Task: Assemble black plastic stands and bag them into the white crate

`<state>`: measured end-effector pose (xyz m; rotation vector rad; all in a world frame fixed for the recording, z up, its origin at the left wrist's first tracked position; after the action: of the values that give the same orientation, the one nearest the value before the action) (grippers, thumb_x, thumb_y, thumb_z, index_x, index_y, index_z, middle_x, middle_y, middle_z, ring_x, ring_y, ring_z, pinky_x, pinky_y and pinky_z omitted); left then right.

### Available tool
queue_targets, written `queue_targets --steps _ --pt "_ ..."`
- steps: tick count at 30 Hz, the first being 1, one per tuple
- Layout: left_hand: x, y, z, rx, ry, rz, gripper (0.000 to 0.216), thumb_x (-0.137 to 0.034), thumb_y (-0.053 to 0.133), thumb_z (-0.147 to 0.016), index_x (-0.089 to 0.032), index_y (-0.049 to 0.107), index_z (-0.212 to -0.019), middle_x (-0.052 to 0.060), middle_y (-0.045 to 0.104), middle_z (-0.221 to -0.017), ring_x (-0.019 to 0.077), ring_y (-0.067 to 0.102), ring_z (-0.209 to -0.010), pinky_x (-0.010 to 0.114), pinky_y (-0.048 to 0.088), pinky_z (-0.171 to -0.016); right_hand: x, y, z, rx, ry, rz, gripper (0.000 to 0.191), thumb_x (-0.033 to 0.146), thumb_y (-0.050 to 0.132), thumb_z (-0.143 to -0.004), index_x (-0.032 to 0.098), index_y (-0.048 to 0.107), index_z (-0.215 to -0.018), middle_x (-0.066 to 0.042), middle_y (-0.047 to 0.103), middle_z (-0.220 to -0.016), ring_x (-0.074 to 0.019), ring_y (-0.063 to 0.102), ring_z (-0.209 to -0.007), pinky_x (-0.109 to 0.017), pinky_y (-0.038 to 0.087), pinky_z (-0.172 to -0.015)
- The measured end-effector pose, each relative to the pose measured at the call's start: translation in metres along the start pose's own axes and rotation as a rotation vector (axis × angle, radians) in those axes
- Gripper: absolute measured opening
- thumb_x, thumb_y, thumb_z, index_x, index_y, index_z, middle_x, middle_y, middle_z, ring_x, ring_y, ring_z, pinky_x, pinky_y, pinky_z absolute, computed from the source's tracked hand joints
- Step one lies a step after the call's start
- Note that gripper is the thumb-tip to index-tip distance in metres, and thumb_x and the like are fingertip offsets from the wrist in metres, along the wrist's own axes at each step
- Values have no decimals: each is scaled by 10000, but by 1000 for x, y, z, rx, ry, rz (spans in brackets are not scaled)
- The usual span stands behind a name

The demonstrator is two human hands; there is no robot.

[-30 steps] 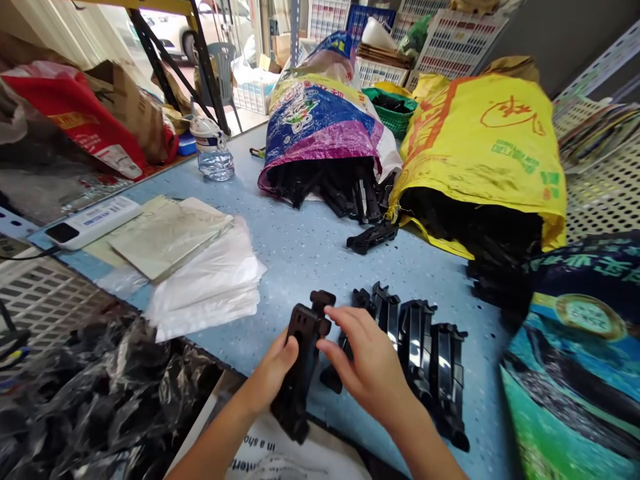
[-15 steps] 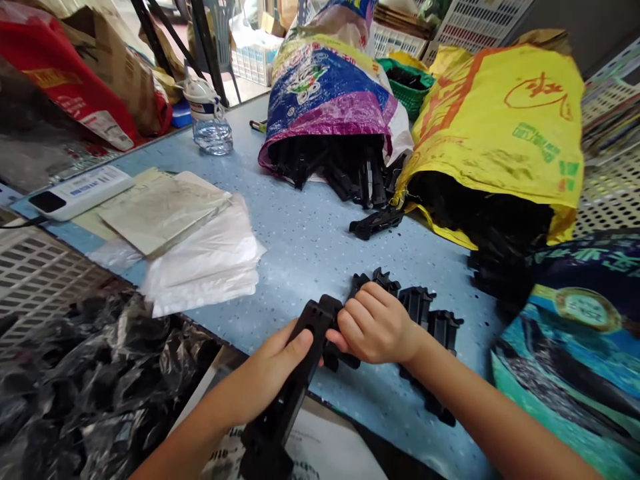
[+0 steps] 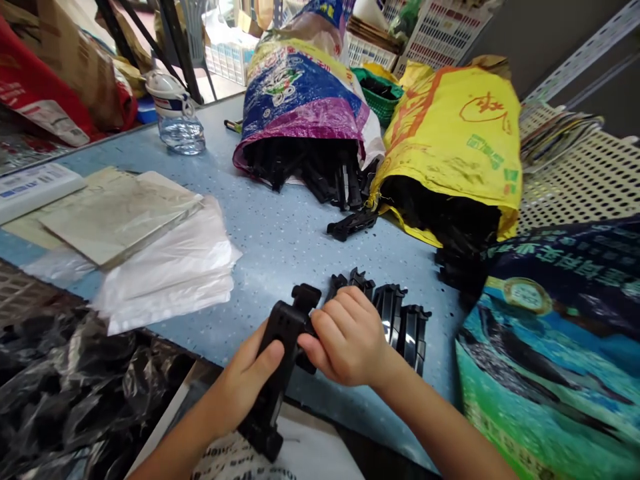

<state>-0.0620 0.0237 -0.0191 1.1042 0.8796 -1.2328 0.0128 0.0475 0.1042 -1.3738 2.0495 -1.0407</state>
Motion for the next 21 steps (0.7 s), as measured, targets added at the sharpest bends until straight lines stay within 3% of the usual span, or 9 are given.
queue_targets --steps 3,6,10,16,18,21 --pt "8 2 -4 9 -158 259 469 -536 378 -752 -139 557 -926 35 569 -667 123 487 -534 216 372 -478 -9 -1 3 64 177 -128 307 317 324 -856 95 532 -814 -79 552 -684 -185 464 -634 -332 343 -589" --pt "-5 7 -11 30 -185 487 526 -586 322 -743 -128 551 -863 26 516 -609 103 460 -487 206 347 -448 -2 3 14 120 294 -332 283 350 323 -862 121 483 -906 -79 559 -781 -174 480 -684 -304 359 -595" --pt "-19 10 -22 55 -171 616 535 -591 293 -746 -119 536 -810 12 467 -569 74 409 -438 192 317 -428 33 17 24 200 193 -378 426 468 288 -841 121 525 -771 -54 529 -621 -159 460 -565 -279 345 -506" --pt "-20 8 -23 -16 -122 555 517 -569 289 -761 -116 533 -803 19 473 -575 80 404 -461 197 324 -448 49 26 19 213 31 -255 447 351 264 -871 158 481 -531 -22 434 -498 -144 364 -478 -287 253 -445" --pt "-17 11 -21 -1 -146 485 522 -571 297 -758 -110 540 -796 26 487 -574 84 407 -461 201 330 -449 54 23 18 169 -58 -240 454 330 266 -869 168 460 -492 -8 397 -470 -137 332 -457 -287 215 -437" --pt "-14 10 -16 -20 -139 390 510 -549 311 -767 -105 559 -801 35 508 -577 96 432 -482 212 355 -472 62 14 20 -6 -123 -248 488 291 249 -865 177 410 -418 5 332 -414 -126 281 -417 -284 160 -420"
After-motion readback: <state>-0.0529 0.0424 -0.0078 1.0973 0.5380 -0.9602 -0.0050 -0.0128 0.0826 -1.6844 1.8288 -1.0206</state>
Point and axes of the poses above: each hand's wrist, its own z-axis away from the middle knuckle, its own y-axis out of the palm, x = y × z, the point moved 9 cm from there along -z, towards the middle knuckle
